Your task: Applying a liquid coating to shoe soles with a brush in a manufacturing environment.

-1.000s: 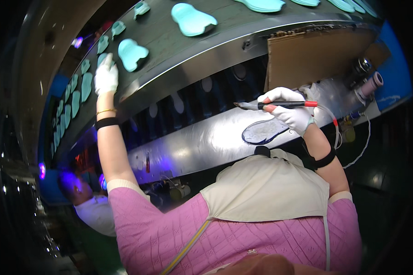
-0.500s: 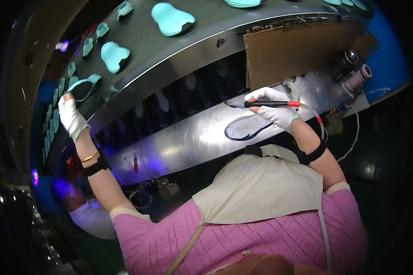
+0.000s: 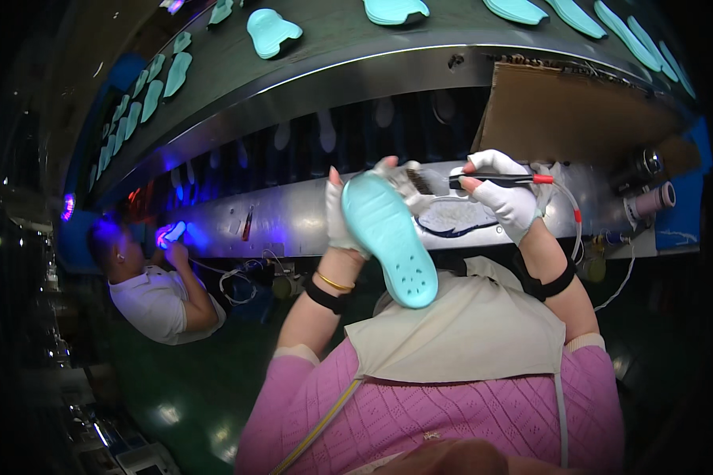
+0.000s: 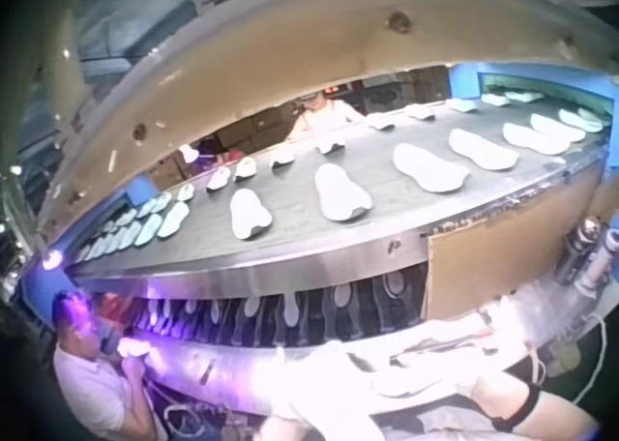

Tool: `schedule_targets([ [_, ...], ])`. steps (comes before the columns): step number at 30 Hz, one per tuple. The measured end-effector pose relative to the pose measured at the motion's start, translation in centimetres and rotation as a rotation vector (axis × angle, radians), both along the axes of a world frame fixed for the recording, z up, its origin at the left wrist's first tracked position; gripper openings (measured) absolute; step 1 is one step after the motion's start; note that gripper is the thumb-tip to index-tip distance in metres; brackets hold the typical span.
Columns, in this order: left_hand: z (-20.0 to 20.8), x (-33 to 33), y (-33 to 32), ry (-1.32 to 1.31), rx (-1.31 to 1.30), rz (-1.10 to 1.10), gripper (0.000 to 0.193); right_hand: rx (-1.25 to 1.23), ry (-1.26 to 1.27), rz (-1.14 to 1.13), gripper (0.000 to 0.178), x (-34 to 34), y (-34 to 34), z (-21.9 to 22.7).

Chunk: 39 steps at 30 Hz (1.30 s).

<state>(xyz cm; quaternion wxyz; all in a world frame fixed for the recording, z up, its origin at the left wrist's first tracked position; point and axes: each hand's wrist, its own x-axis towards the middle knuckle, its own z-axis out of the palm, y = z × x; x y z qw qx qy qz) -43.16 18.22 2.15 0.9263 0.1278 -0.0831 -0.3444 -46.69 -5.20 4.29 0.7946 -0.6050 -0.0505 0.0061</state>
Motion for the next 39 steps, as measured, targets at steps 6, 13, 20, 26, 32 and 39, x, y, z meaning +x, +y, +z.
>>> schedule_targets([
  [6,0.2,-2.3,-4.3,-0.015,0.297,0.002,0.086,-0.057,-0.087,-0.039,0.015,0.9,1.4,-0.3],
  [13,-0.7,-2.4,-7.0,-0.048,0.384,0.372,0.062,-0.232,-0.440,-0.258,0.014,1.2,3.1,-0.9],
  [20,-1.6,-1.2,-4.8,-0.102,0.267,0.245,0.064,-0.258,-0.363,-0.151,0.012,0.0,3.4,-0.7],
  [26,-1.8,-0.2,-3.8,-0.008,0.308,0.184,0.074,-0.303,-0.386,-0.004,0.012,-1.5,4.6,-0.4],
  [32,-2.0,-0.3,-2.7,0.015,0.295,0.081,0.086,-0.458,-0.424,0.009,0.009,-3.2,3.8,-1.3],
  [39,-2.4,-5.1,-3.1,-0.139,0.533,0.119,0.096,-0.088,-0.009,0.028,0.008,-4.7,2.7,-4.1],
])
